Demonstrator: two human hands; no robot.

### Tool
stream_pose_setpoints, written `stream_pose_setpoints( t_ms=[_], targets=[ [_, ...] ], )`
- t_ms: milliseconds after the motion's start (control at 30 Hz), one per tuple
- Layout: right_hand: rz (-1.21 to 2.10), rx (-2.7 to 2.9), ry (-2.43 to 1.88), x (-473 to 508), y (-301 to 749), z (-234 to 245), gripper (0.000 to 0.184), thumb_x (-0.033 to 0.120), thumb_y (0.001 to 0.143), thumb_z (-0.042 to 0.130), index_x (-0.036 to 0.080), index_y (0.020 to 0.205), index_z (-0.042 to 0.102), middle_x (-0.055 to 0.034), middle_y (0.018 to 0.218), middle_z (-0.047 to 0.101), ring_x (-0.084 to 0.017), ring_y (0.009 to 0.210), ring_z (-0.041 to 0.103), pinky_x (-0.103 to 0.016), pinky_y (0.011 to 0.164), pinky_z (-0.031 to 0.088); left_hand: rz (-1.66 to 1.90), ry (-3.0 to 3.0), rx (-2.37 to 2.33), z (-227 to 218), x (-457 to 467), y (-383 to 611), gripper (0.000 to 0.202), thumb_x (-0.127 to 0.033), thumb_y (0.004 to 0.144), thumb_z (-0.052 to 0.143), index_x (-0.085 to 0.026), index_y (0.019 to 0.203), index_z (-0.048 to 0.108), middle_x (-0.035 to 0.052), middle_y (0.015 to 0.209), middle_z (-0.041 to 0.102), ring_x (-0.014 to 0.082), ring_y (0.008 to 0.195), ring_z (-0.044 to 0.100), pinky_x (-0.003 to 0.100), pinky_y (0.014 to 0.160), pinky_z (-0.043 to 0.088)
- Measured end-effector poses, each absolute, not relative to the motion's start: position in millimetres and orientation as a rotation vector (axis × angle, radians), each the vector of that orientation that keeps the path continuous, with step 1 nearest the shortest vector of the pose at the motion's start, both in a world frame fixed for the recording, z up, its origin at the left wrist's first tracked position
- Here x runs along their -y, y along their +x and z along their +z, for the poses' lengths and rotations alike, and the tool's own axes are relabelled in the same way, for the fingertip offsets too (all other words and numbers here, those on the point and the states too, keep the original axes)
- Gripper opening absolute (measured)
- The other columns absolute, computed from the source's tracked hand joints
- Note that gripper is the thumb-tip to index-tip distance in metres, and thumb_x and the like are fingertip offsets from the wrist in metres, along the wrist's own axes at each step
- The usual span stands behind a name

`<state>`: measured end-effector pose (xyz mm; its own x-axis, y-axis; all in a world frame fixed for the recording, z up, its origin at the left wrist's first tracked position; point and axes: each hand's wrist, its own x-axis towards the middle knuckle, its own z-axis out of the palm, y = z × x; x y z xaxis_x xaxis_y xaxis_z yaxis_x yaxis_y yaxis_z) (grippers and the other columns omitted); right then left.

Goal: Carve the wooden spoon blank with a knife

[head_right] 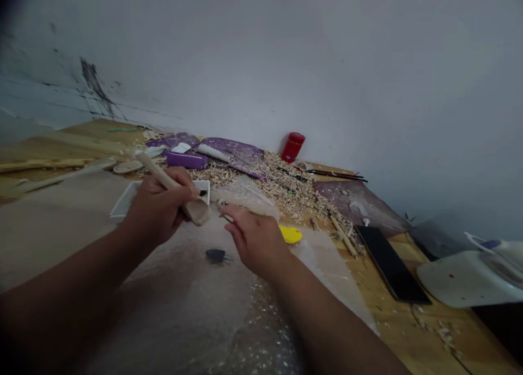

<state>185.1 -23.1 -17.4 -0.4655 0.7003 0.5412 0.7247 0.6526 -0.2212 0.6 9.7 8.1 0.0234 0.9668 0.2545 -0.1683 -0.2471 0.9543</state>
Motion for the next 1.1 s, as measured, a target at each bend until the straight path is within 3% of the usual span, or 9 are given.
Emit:
stream_pose_setpoints(
  t_ms=[100, 367, 667, 833, 1000, 1100],
  targets=[
    [-0.03, 2.299, -1.05, 28, 177, -19, 0.029, 0.025, 0.084, 0.041, 0.021, 0.113, 0.045, -0.0014, 0.08, 0.065, -0.011, 0.06, 0.057, -0.021, 0.056, 0.04, 1.328, 1.338, -0.92, 2, -4, 7, 0.014, -0.015, 0.064, 0.054, -0.018, 0.054, 0.044, -0.0084, 0.037, 0.039, 0.0046, 0.028, 0.035, 0.016, 0.028, 0.026],
    [-0.057, 2.467, -1.1, 26, 176, -23, 0.03, 0.021, 0.083, 0.04, 0.026, 0.111, 0.049, 0.0003, 0.077, 0.064, -0.012, 0.058, 0.055, -0.021, 0.054, 0.036, 1.209, 1.355, -0.974, 3, 2, 12, 0.014, -0.014, 0.064, 0.052, -0.017, 0.054, 0.044, -0.009, 0.034, 0.038, 0.0045, 0.026, 0.034, 0.015, 0.025, 0.025],
    [-0.474, 2.522, -1.067, 25, 176, -26, 0.029, 0.025, 0.084, 0.037, 0.027, 0.11, 0.049, 0.0022, 0.058, 0.052, -0.012, 0.05, 0.042, -0.024, 0.049, 0.024, 1.152, 1.239, -0.868, -1, -4, 12, 0.014, -0.012, 0.063, 0.051, -0.018, 0.054, 0.043, -0.0078, 0.038, 0.041, 0.006, 0.029, 0.036, 0.017, 0.027, 0.028],
    [-0.527, 2.593, -1.071, 27, 177, -19, 0.028, 0.023, 0.084, 0.038, 0.026, 0.11, 0.049, 0.0022, 0.058, 0.051, -0.011, 0.049, 0.04, -0.026, 0.049, 0.021, 1.153, 1.194, -0.85, -6, -6, 13, 0.014, -0.011, 0.062, 0.051, -0.018, 0.054, 0.043, -0.008, 0.038, 0.039, 0.0058, 0.028, 0.035, 0.017, 0.026, 0.027],
    [-0.492, 2.548, -1.014, 22, 186, -20, 0.024, 0.019, 0.082, 0.038, 0.024, 0.1, 0.054, 0.0014, 0.062, 0.057, -0.012, 0.051, 0.047, -0.025, 0.048, 0.028, 1.281, 1.218, -0.921, 6, -10, 6, 0.015, -0.012, 0.06, 0.054, -0.018, 0.052, 0.043, -0.0084, 0.035, 0.038, 0.0045, 0.025, 0.033, 0.016, 0.025, 0.022],
    [-0.255, 2.323, -1.002, 18, 189, -21, 0.023, 0.019, 0.083, 0.04, 0.022, 0.103, 0.051, -0.0003, 0.076, 0.064, -0.011, 0.06, 0.056, -0.022, 0.054, 0.037, 1.556, 1.104, -0.927, 16, -12, -1, 0.017, -0.011, 0.059, 0.053, -0.018, 0.051, 0.04, -0.0092, 0.036, 0.037, 0.0026, 0.025, 0.028, 0.014, 0.024, 0.017]
  ],
)
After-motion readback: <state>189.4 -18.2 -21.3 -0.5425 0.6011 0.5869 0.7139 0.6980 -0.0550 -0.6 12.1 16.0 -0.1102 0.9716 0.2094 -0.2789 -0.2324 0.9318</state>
